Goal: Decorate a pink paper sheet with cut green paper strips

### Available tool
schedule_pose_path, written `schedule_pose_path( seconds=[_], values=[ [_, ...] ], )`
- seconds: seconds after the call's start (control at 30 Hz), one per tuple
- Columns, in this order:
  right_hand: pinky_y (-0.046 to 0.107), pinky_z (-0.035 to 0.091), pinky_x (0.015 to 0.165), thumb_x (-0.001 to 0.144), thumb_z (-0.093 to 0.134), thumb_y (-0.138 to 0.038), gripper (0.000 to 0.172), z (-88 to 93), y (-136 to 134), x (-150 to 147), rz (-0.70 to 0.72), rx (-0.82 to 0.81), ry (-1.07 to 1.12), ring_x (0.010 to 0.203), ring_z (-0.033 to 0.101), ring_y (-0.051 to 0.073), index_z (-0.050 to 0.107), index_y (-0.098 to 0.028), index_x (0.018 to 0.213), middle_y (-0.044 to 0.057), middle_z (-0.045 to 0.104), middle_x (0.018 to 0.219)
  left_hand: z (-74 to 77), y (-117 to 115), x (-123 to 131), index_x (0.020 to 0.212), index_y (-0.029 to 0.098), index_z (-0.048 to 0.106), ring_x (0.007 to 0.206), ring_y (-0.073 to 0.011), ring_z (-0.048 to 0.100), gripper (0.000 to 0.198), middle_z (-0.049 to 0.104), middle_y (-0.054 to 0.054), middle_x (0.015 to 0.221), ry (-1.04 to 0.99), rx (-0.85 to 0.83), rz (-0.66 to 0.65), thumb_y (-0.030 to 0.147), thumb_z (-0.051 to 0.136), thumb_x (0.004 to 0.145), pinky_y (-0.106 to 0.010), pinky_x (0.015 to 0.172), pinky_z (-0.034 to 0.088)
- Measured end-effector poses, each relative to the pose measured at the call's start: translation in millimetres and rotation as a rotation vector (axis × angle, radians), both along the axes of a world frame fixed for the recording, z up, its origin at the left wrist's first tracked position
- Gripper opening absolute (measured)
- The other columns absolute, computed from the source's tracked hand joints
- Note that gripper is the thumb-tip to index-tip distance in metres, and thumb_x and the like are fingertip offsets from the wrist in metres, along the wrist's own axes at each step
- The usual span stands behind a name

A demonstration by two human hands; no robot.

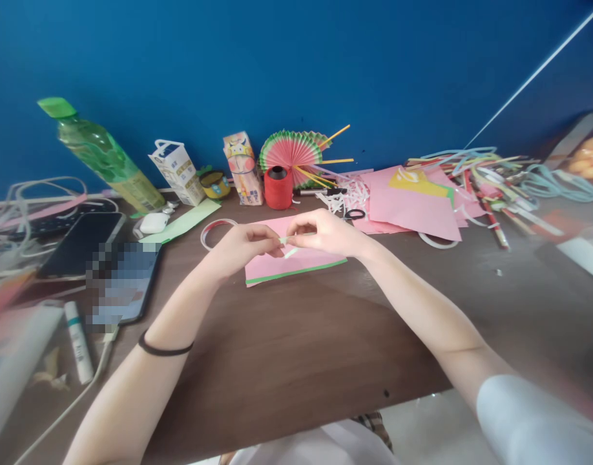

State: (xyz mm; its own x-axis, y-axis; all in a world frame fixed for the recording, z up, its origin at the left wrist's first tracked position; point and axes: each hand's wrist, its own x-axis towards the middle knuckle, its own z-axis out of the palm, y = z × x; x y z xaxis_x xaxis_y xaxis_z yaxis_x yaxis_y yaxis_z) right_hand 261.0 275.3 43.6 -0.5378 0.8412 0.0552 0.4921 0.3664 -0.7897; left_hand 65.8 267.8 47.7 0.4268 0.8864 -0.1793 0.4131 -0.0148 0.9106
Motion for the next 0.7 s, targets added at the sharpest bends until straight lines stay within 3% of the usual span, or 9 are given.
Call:
schedule_pose_path(
  seconds=[0.17,0.37,0.53,0.7],
  values=[
    [0.025,0.032,0.059,0.077,0.055,-0.029,0.018,-0.3,-1.5,-1.4,0.019,0.008,-0.007,0.060,0.045,0.009,0.064,-0.015,0.081,-0.001,0.056,0.066,0.4,3.5,-4.9,0.073,0.018,0.065,0.081,-0.0193,0.064,0.018,0.072,-0.003,0.076,0.006,-0.033,-0.054,0.034,0.059,0.070,-0.031,0.078,0.048],
    [0.026,0.036,0.066,0.079,0.052,-0.026,0.015,-4.2,-2.5,-1.7,0.039,0.083,-0.007,0.070,0.053,0.012,0.065,-0.017,0.081,0.001,0.064,0.079,-12.0,10.6,-11.4,0.075,0.013,0.068,0.080,-0.0217,0.066,0.046,0.072,-0.010,0.077,-0.076,-0.198,-0.076,0.050,0.041,0.083,-0.035,0.081,0.047],
    [0.027,0.037,0.069,0.078,0.054,-0.027,0.017,-7.1,-1.5,-2.0,-0.010,0.146,-0.072,0.072,0.056,0.013,0.068,-0.019,0.084,0.002,0.066,0.080,-14.9,12.0,-13.5,0.074,0.016,0.068,0.074,-0.0173,0.065,0.028,0.071,-0.005,0.074,-0.033,-0.192,-0.120,0.043,0.059,0.074,-0.030,0.078,0.048],
    [0.026,0.037,0.064,0.075,0.060,-0.031,0.020,-1.4,-0.4,3.8,-0.033,0.135,-0.179,0.069,0.056,0.013,0.069,-0.020,0.089,0.002,0.067,0.081,-12.5,14.3,-16.6,0.074,0.019,0.066,0.076,-0.0151,0.063,0.021,0.070,-0.001,0.074,0.051,-0.099,-0.121,0.039,0.060,0.072,-0.026,0.075,0.047]
  ],
)
